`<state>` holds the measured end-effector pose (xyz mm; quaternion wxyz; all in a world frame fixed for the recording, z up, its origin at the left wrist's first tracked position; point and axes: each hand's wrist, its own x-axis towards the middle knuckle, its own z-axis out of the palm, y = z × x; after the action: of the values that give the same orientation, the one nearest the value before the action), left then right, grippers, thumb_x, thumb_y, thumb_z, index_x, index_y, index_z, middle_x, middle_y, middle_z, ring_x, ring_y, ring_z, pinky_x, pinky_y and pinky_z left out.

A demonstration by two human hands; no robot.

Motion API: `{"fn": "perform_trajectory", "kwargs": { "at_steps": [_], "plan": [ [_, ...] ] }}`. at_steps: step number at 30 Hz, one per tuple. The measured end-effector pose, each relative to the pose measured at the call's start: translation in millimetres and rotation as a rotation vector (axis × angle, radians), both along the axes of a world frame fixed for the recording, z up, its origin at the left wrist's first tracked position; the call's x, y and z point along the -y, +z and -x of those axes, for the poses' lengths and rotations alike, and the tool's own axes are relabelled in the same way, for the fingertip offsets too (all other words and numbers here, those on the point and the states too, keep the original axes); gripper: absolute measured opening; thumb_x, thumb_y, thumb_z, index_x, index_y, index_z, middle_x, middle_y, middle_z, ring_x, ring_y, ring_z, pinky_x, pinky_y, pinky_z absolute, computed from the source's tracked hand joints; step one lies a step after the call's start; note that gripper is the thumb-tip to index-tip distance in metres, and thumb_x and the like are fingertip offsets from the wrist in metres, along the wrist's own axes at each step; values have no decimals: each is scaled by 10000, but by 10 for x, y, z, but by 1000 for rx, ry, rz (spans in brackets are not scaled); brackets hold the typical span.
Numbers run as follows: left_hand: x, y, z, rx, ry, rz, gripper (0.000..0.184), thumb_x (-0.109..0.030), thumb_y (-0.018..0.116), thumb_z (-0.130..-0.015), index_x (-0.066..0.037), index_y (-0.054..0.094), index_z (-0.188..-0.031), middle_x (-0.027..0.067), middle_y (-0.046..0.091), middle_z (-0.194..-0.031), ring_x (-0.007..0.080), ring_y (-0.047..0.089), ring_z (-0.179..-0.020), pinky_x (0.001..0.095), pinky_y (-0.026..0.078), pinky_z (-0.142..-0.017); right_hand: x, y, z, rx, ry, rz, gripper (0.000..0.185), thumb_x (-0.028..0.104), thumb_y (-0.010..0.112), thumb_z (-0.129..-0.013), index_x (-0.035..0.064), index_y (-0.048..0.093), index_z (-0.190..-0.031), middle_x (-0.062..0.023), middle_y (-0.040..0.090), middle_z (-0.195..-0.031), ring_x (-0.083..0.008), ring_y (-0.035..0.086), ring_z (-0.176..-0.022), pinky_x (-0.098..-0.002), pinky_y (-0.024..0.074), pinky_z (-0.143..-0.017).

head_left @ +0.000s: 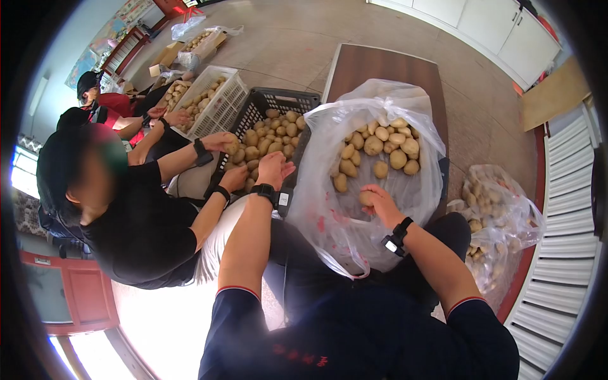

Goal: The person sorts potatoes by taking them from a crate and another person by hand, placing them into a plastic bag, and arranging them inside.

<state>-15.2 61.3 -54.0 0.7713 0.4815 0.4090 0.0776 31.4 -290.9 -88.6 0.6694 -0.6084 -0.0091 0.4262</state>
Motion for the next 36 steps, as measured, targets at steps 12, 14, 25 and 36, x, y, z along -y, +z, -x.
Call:
{"fn": "perform_trajectory", "kwargs": {
  "at_steps": [12,14,25,36],
  "plan": [
    [627,484,-116,-36,-545,-115,365,-300,601,-953,-40,535,-1202,84,606,-1046,207,656,-787,311,533,-629,-269,473,-33,-125,20,-182,391,189,606,-939,65,485,-1289,-69,588,-1156,-207,666,-856,-340,537,-724],
    [697,541,-124,-50,-601,-114,376,-312,600,-954,-41,534,-1207,84,612,-1048,206,659,-792,311,535,-632,-329,518,-22,-132,37,-181,356,213,574,-968,65,481,-1278,-68,594,-1116,-203,666,-853,-330,525,-713],
    [764,498,-129,-93,-775,-82,463,-364,605,-946,-26,520,-1251,121,618,-1138,241,662,-868,347,554,-699,-425,525,53,-105,168,-190,274,286,507,-1019,89,518,-1209,-33,581,-876,-141,584,-714,-294,496,-660],
    [839,474,-151,-74,-921,62,339,-319,602,-966,-48,556,-1164,79,643,-933,191,660,-734,321,558,-618,-547,560,12,64,173,-156,304,295,476,-1010,45,528,-1175,-21,598,-919,-89,568,-726,-258,508,-621]
  ]
}}
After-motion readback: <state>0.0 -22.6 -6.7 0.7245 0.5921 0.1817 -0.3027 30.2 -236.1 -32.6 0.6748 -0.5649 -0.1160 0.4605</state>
